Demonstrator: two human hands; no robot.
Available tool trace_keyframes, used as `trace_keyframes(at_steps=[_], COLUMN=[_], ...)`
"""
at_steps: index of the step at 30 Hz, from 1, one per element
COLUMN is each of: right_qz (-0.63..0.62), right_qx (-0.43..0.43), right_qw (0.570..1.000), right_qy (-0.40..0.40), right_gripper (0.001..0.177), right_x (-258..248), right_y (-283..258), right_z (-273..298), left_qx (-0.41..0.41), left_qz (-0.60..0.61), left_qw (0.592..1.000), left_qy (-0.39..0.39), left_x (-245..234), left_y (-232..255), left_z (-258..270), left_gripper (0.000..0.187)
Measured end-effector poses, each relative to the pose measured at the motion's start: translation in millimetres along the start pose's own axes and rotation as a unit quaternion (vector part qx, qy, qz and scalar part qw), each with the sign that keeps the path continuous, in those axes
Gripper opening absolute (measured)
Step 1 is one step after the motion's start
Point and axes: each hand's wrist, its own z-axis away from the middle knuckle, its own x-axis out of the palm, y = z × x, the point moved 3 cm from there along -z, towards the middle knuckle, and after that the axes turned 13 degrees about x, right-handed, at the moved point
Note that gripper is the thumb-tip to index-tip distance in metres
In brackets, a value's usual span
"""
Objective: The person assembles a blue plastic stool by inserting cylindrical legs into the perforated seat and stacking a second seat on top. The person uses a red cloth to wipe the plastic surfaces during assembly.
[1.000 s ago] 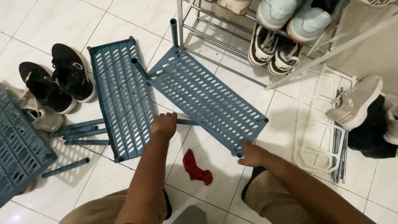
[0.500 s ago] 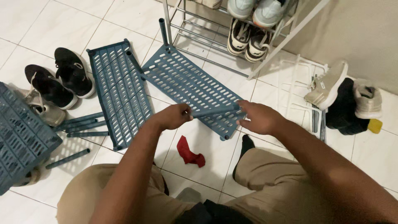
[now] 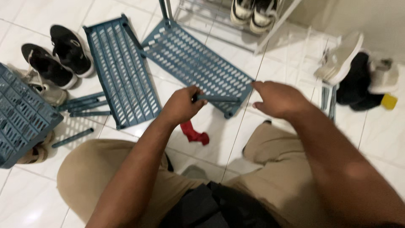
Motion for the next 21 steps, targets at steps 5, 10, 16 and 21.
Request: trace_keyframes(at_steps=[5,10,16,21], right_qz=[-0.127,0.077,0.084,0.061], right_qx=[-0.001,0.036,0.043,0.038], right_qw=[0.991,0.993,0.992,0.996], right_qy=[0.031,-0.087,-0.084,-0.058], right_gripper=[0.054,0.055,0.038,0.032], right_x=[8,36,45,44], right_y=[-8,-7,1,4], right_z=[8,2,-10,-14], left_qx=[0.064,0.081,0.087,0.111], left_qz=[-0.041,-0.047,-0.05,-0.066], left_qw=[0.997,0.995,0.995,0.992], left_qy=[0.031,0.026,0.003,-0.013], left_x=[43,85,114,123], left_y=[-12,-10,-10,-12], left_z=[-12,-22,-25,-29], left_gripper=[0.033,0.027,0.028,0.03])
